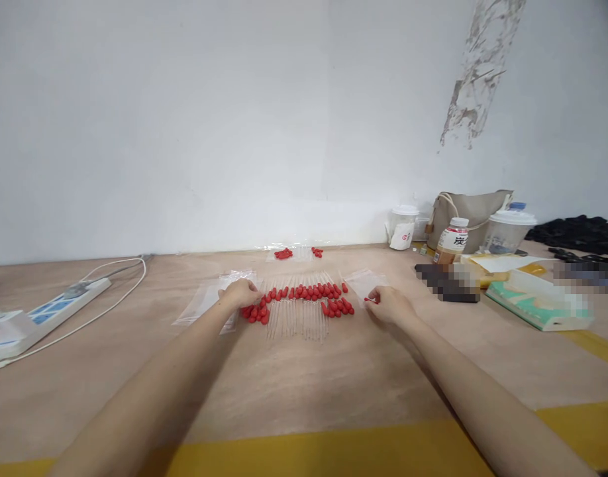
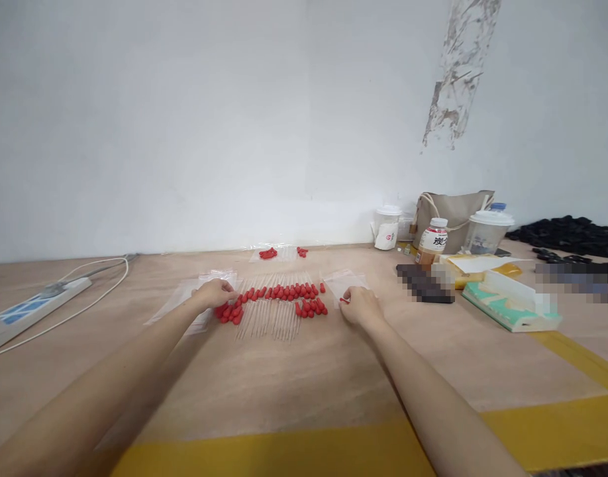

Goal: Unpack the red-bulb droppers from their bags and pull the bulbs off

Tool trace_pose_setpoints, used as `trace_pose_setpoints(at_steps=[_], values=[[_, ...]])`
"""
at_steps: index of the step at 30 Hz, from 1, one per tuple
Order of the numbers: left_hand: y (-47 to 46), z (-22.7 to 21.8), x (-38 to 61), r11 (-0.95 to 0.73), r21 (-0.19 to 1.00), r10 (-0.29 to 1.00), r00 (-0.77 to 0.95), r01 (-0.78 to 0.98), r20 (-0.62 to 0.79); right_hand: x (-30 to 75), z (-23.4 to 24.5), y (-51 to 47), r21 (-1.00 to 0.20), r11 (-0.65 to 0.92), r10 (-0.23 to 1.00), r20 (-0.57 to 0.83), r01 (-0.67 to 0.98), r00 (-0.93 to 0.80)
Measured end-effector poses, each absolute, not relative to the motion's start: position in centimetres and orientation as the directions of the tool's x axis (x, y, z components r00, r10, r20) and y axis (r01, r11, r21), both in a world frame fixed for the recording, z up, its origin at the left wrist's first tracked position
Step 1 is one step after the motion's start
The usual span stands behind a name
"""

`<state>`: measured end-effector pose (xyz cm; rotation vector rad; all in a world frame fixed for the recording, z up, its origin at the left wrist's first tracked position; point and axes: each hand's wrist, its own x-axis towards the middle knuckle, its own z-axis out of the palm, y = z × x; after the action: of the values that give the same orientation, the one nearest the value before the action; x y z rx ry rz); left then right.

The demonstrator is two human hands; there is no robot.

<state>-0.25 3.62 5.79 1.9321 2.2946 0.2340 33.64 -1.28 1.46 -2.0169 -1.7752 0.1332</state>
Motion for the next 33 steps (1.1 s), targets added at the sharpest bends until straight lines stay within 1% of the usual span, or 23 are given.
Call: trace_pose_setpoints(at_steps=[3,6,11,16,22,26,29,31,33], values=[[3.9,5.7,0.0,0.182,0.206,0.983,-0.174,0.962,-0.057,33.5,1.3,-1.1,-0.397,-0.071,0.959,0.224,0.915,0.172],[4.0,5.7,0.4,0.208,0.188,0.977,-0.197,0.960,-0.078,33.0,1.0,-0.9,-0.422,-0.051,0.948,0.265,0.905,0.177],[4.3,5.7,0.6,0.237,0.172,0.971,-0.227,0.956,-0.080,31.0,0.3,-0.6,-0.584,0.035,0.945,0.284,0.811,0.164],[4.5,5.6,0.9,0.249,0.172,0.967,-0.237,0.953,-0.091,30.4,0.2,-0.7,-0.570,0.033,0.946,0.283,0.821,0.159],[4.5,5.6,1.1,0.243,0.178,0.970,-0.241,0.954,-0.031,31.3,0.1,-0.5,-0.568,0.000,0.950,0.256,0.823,0.176],[4.3,6.1,0.5,0.172,0.194,0.982,-0.183,0.966,0.038,31.5,-0.1,-0.4,-0.582,-0.005,0.951,0.250,0.813,0.184],[3.4,6.5,0.2,0.080,0.210,0.986,-0.108,0.974,0.127,31.5,0.0,-0.5,-0.593,-0.003,0.948,0.254,0.805,0.191],[2.2,6.4,0.4,0.007,0.222,0.981,-0.050,0.975,0.186,31.2,0.3,-0.9,-0.582,0.021,0.930,0.310,0.813,0.198],[0.4,5.8,0.9,-0.108,0.248,0.967,0.044,0.963,0.251,30.6,0.7,-1.6,-0.542,0.099,0.878,0.442,0.834,0.183]])
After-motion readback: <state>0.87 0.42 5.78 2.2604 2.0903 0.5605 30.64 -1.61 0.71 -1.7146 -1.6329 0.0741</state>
